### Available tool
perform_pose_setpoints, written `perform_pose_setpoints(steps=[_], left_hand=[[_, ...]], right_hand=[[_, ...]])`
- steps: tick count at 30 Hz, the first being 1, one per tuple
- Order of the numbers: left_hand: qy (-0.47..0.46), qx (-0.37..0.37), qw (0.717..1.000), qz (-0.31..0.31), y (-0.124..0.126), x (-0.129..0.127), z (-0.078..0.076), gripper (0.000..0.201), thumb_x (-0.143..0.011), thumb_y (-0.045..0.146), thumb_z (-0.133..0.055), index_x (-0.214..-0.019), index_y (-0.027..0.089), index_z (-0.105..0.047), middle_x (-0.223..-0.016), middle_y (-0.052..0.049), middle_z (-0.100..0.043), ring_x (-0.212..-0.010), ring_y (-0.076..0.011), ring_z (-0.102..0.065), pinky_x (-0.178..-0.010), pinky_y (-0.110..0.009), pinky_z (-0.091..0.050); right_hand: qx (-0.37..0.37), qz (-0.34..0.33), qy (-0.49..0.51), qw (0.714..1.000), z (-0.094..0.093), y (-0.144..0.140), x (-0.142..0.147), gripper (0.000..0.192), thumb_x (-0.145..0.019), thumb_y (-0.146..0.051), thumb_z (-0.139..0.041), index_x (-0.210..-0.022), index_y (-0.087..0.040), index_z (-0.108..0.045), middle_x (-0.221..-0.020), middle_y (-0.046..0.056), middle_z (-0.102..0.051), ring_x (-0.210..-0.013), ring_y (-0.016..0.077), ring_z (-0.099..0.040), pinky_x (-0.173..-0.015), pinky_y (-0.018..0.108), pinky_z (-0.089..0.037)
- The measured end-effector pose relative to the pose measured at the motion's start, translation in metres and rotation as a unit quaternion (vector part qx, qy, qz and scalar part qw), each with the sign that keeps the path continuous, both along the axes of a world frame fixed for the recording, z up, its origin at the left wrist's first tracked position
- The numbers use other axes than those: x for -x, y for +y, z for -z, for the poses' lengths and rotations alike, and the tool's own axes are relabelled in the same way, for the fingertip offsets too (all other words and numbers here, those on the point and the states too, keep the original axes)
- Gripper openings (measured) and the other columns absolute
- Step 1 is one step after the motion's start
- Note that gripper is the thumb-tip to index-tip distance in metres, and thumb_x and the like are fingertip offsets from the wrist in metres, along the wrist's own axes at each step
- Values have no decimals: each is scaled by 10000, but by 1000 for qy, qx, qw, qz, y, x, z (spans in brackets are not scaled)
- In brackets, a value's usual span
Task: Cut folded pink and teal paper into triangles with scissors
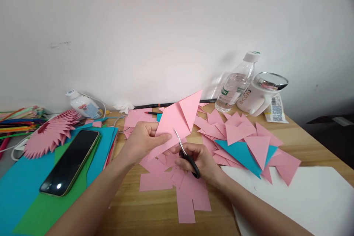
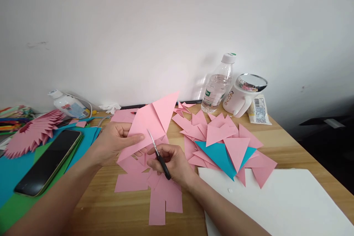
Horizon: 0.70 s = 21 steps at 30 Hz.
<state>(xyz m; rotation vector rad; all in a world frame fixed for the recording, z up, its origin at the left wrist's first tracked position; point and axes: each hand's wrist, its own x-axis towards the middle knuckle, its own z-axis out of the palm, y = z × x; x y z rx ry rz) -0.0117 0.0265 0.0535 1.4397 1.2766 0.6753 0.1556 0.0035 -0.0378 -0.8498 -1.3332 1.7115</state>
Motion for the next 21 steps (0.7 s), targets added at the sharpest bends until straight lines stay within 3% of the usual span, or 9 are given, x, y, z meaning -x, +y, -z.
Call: perform_pose_setpoints(steps=[7, 16, 21], left_hand=[[-19, 41, 999, 21, 1, -3, 4, 187, -724, 249, -597, -580, 135, -563, -566, -27, -669, -497, -128, -621, -395, -163, -415], [-34, 53, 997, 44, 0, 0, 7, 242, -747, 357, -571, -717, 118, -596, -698, -97, -703, -625, -214, -668, -553, -306, -538], [-58, 70, 995, 50, 0, 0, 7, 230, -748, 350, -577, -730, 123, -604, -706, -99, -710, -635, -215, -673, -563, -304, -548]], right_hand=[[-9, -11, 24, 1000, -11, 1, 0, 253, -607, -248, -745, -729, -147, -548, -601, -40, -444, -557, 83, -399, -547, 218, -404], [-7, -2, 12, 1000, -10, 1, 0, 308, -584, -331, -755, -675, -152, -522, -569, -51, -382, -524, 77, -331, -511, 217, -373], [-6, 3, 5, 1000, -9, 1, 0, 312, -595, -352, -749, -658, -153, -516, -560, -52, -348, -525, 77, -309, -493, 213, -335]])
